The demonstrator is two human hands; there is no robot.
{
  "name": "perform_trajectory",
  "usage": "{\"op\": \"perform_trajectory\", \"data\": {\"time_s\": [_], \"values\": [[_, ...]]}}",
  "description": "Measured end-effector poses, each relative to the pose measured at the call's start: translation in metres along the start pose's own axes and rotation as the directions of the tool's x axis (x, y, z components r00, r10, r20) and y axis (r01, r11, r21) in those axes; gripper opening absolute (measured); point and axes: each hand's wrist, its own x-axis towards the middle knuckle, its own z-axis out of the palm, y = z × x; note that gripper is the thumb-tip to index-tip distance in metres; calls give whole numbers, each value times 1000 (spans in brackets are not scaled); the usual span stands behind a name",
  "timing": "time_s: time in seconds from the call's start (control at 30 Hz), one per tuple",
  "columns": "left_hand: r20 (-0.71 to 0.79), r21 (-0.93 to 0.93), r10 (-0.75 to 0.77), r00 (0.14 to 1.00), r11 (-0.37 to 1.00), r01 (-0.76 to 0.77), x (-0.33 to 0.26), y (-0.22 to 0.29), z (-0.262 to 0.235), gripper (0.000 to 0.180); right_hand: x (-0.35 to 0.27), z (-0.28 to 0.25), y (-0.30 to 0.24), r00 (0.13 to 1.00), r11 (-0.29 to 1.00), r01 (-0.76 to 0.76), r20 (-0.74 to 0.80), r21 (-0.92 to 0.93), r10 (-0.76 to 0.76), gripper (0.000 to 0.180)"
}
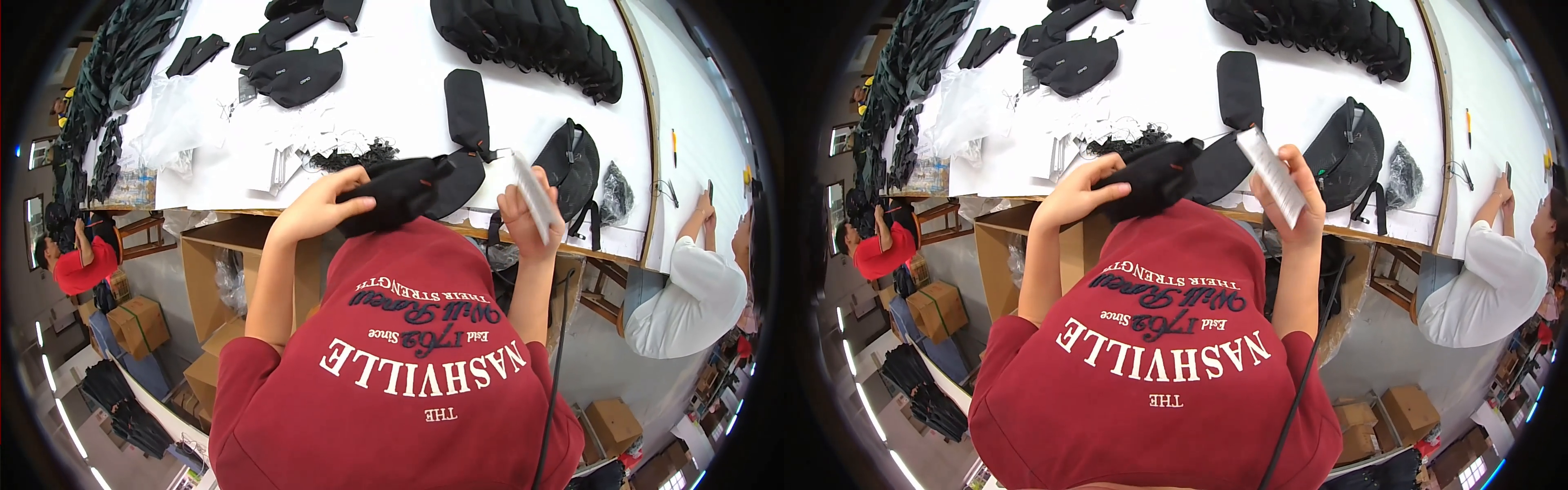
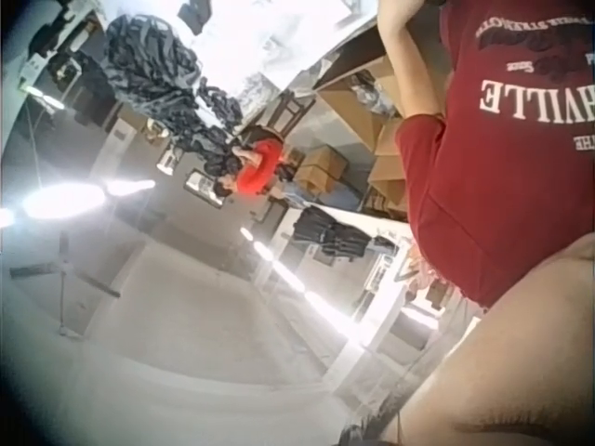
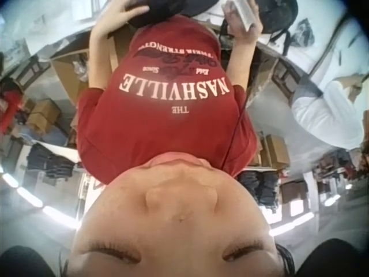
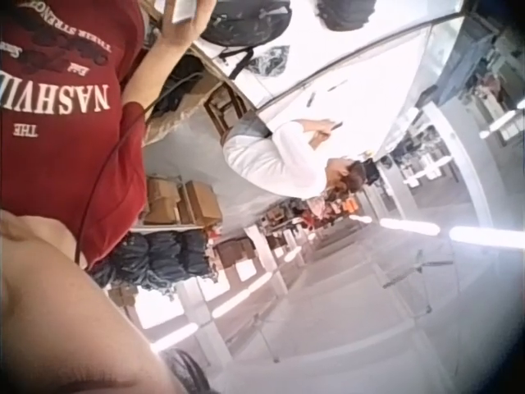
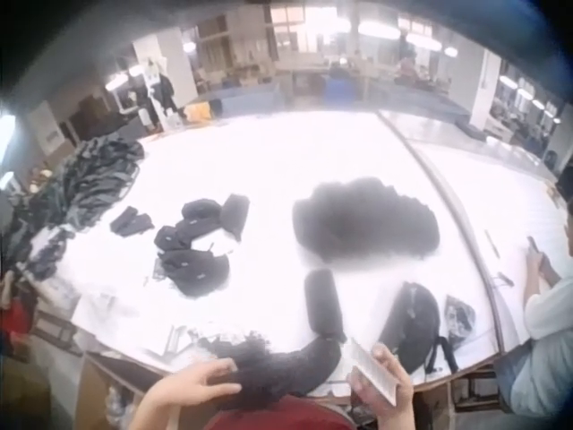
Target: The person is inspecting, folding, and organizing small black fabric pouches or cases at a workbench in a manufacturing environment.
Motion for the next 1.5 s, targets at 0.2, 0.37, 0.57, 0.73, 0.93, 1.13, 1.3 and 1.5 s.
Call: {"op": "perform_trajectory", "data": {"time_s": [0.2, 0.37, 0.57, 0.73, 0.93, 1.13, 1.3, 1.5], "values": [[289, 189, 8, 957, 980, -65, 8, 32, 19, 37, 21, -10, -7, 920, 877, 232, -198, -421, -339, 31], [534, 98, 284, 797, 915, -392, 29, 23, 32, 31, 66, 10, 8, 597, 970, 178, -766, -165, -239, 20], [611, 211, 85, 787, 941, -265, 33, 35, 32, 30, 59, -8, 25, 788, 1000, 17, -616, -4, -16, 22], [563, 217, 108, 819, 937, -273, 32, 38, 34, 32, 59, 12, 26, 764, 989, -67, -644, -134, -36, 29], [553, 276, 63, 831, 927, -254, 34, 39, 31, 32, 60, 6, 28, 724, 984, -6, -680, -177, -118, 29], [244, 387, -31, 969, 920, -68, 21, 24, 14, 31, 61, -12, 9, 617, 904, -6, -713, -427, -333, 21], [13, 351, 111, 994, 930, -108, 6, 14, 6, 22, 56, -14, 4, 596, 802, -27, -654, -597, -467, 25], [2, 666, 399, 917, 684, -299, 7, 23, 15, 16, 57, 50, 16, 892, 433, -125, -293, -892, -345, 22]]}}
